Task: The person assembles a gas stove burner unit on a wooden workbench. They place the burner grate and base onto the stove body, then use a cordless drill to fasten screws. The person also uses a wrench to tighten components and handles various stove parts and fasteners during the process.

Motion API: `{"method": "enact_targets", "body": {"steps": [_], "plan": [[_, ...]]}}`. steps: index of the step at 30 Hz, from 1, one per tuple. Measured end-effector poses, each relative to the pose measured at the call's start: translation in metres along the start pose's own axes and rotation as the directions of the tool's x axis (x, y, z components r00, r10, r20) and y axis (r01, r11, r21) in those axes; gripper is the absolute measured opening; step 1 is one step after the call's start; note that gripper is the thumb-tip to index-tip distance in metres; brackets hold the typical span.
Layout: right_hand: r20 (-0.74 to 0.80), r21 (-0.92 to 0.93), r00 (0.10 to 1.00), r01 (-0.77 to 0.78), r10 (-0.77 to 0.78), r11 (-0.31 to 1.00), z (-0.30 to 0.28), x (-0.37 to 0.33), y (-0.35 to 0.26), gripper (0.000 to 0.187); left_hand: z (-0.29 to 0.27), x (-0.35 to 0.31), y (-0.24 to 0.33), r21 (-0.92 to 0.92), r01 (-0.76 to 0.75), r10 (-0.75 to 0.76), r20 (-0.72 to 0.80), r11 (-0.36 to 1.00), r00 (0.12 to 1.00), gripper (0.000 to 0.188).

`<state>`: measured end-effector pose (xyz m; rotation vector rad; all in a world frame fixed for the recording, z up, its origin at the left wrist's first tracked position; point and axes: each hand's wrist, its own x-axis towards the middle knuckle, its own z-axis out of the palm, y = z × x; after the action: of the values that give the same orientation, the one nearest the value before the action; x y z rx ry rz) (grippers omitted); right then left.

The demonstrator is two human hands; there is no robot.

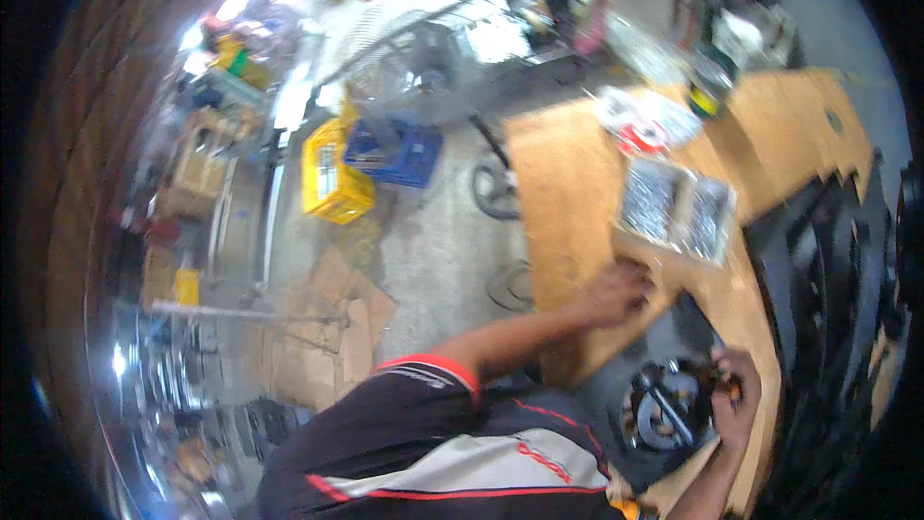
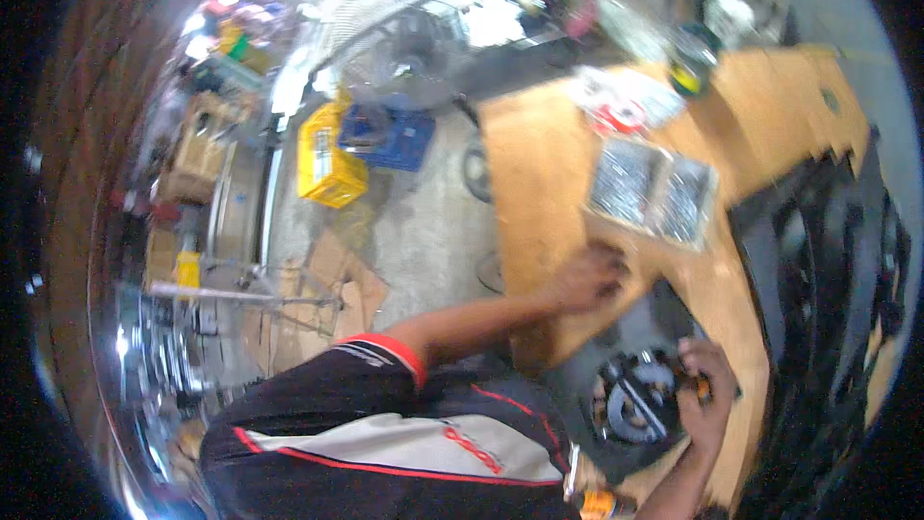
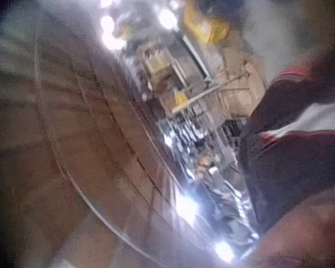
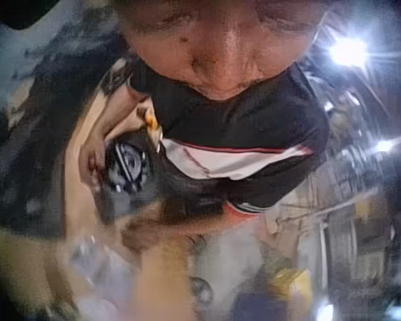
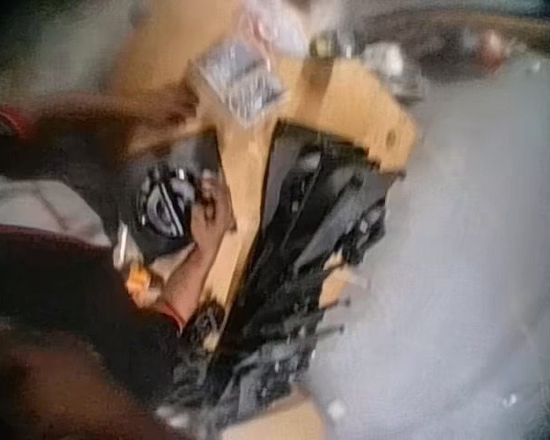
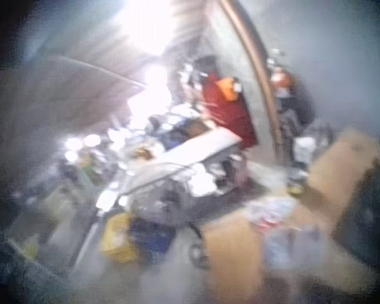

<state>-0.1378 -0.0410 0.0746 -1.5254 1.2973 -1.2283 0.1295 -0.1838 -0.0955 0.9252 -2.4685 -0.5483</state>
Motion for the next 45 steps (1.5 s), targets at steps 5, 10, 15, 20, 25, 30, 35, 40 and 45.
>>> {"method": "enact_targets", "body": {"steps": [5, 10, 15, 20, 25, 30, 35, 40, 45], "plan": [[-0.003, 0.047, 1.0, 0.007, -0.007, 0.999, 0.006, 0.002, 0.011, 0.025, -0.008, 0.0, 0.017, 0.043, -0.013, 0.018, -0.118, 0.999, 0.993, 0.035], [0.095, 0.205, 0.995, -0.035, 0.016, 0.978, 0.007, 0.016, 0.016, 0.024, -0.007, -0.002, 0.011, 0.055, -0.001, 0.008, -0.117, 0.998, 0.993, 0.038], [0.156, 0.388, 0.984, -0.142, 0.086, 0.911, 0.008, 0.019, 0.011, 0.031, -0.012, 0.002, 0.013, 0.009, -0.016, 0.017, -0.102, 1.0, 0.995, 0.039], [0.066, 0.334, 0.995, -0.095, 0.077, 0.938, 0.016, 0.015, 0.023, 0.024, -0.004, -0.001, 0.01, 0.014, -0.017, 0.019, -0.125, 1.0, 0.992, 0.039], [-0.123, 0.101, 0.992, -0.014, 0.027, 0.995, 0.038, -0.002, 0.026, 0.019, -0.003, 0.0, 0.009, -0.012, -0.027, 0.025, -0.149, 1.0, 0.989, 0.039], [-0.322, 0.031, 0.945, 0.078, -0.064, 0.996, 0.052, -0.022, 0.033, 0.02, -0.005, 0.001, 0.01, -0.042, -0.032, 0.025, -0.141, 0.999, 0.99, 0.038], [-0.483, 0.23, 0.875, 0.164, -0.034, 0.959, 0.031, -0.026, 0.042, 0.022, -0.002, -0.006, 0.012, 0.011, -0.01, 0.012, -0.176, 1.0, 0.984, 0.039], [-0.133, 0.633, 0.804, 0.519, -0.58, 0.575, -0.083, -0.013, 0.096, 0.028, -0.008, 0.004, 0.014, 0.032, -0.041, 0.045, -0.111, 0.999, 0.993, 0.034], [-0.566, 0.53, 0.824, 0.385, -0.023, 0.755, -0.02, -0.024, -0.012, 0.033, -0.001, -0.005, 0.004, 0.002, -0.057, 0.057, -0.136, 0.998, 0.989, 0.033]]}}
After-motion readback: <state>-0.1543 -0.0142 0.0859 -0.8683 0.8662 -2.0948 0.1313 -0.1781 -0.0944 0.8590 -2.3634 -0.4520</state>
